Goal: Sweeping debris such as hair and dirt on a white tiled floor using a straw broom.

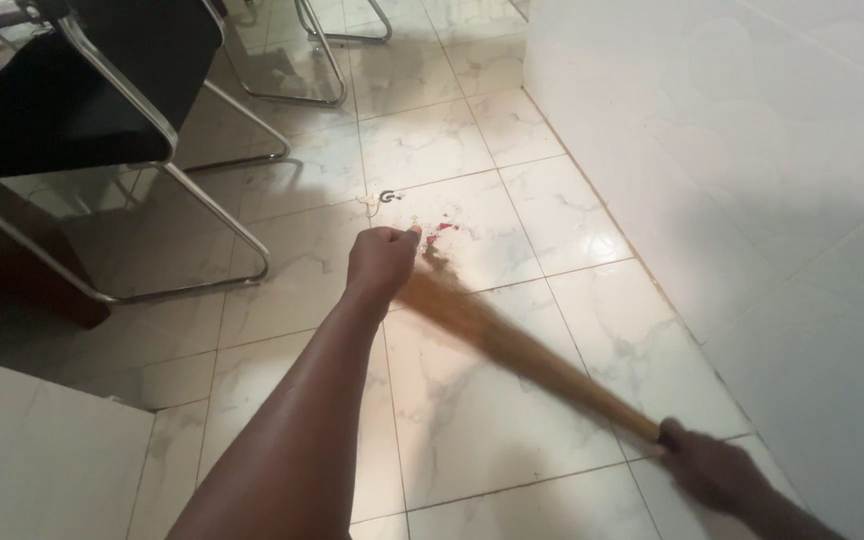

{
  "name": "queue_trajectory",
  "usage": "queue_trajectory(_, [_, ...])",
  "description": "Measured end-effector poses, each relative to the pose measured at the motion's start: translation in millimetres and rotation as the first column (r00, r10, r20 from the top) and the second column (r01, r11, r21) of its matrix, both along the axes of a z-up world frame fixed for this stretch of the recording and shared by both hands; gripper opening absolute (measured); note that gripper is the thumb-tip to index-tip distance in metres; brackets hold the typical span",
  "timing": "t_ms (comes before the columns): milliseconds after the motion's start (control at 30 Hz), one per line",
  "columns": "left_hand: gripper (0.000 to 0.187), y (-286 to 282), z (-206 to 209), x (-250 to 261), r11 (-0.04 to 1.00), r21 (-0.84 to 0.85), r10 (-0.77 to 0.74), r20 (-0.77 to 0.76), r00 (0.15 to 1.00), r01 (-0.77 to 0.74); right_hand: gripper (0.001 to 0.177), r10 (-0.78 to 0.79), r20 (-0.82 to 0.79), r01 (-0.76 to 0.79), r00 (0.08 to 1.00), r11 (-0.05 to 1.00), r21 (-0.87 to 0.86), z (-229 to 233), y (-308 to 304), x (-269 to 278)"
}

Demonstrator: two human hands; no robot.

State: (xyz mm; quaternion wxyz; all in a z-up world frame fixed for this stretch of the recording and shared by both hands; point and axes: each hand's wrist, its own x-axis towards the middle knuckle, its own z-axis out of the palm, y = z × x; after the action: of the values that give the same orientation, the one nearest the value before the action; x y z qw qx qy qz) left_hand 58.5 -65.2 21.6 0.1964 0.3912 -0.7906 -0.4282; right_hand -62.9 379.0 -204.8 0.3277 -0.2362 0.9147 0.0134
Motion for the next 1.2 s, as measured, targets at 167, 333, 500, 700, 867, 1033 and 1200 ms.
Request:
queue_trajectory(167, [0.038, 3, 1, 6, 1.0, 0.02, 0.009, 0.009, 1.0, -0.009, 0.039, 0.013, -0.118, -0.012, 0.993, 1.0, 0.011, 30, -22, -9])
queue_trajectory(333, [0.04, 2, -1, 4, 1.0, -0.009, -0.029, 0.002, 1.0, 0.029, 0.035, -0.049, -0.05, 0.035, 0.998, 0.966, -0.256, 38, -47, 13])
queue_trajectory(500, [0.039, 5, -3, 1, 0.999, -0.025, -0.041, 0.009, 0.999, 0.041, 0.035, 0.094, 0.0, -0.09, 0.996, 0.952, -0.291, 22, -65, 42])
queue_trajectory(700, [0.037, -3, 2, 9, 0.999, -0.036, -0.015, 0.0, 1.0, 0.015, 0.035, 0.14, -0.041, -0.146, 0.989, 0.961, -0.236, 15, -80, 53])
queue_trajectory(867, [0.043, -8, 6, 22, 0.999, -0.04, -0.001, 0.013, 1.0, 0.002, 0.035, -0.045, -0.018, 0.041, 0.999, 0.984, -0.174, 4, -85, 34])
queue_trajectory(1033, [0.038, -14, 8, 25, 0.999, 0.045, 0.019, -0.052, 0.998, -0.016, 0.038, -0.148, 0.016, 0.143, 0.989, 0.914, -0.379, 21, -93, 45])
queue_trajectory(1200, [0.037, -17, 5, 24, 0.999, 0.006, 0.044, -0.033, 0.998, -0.044, 0.036, -0.007, 0.148, 0.072, 0.989, 0.898, -0.434, 21, -125, 96])
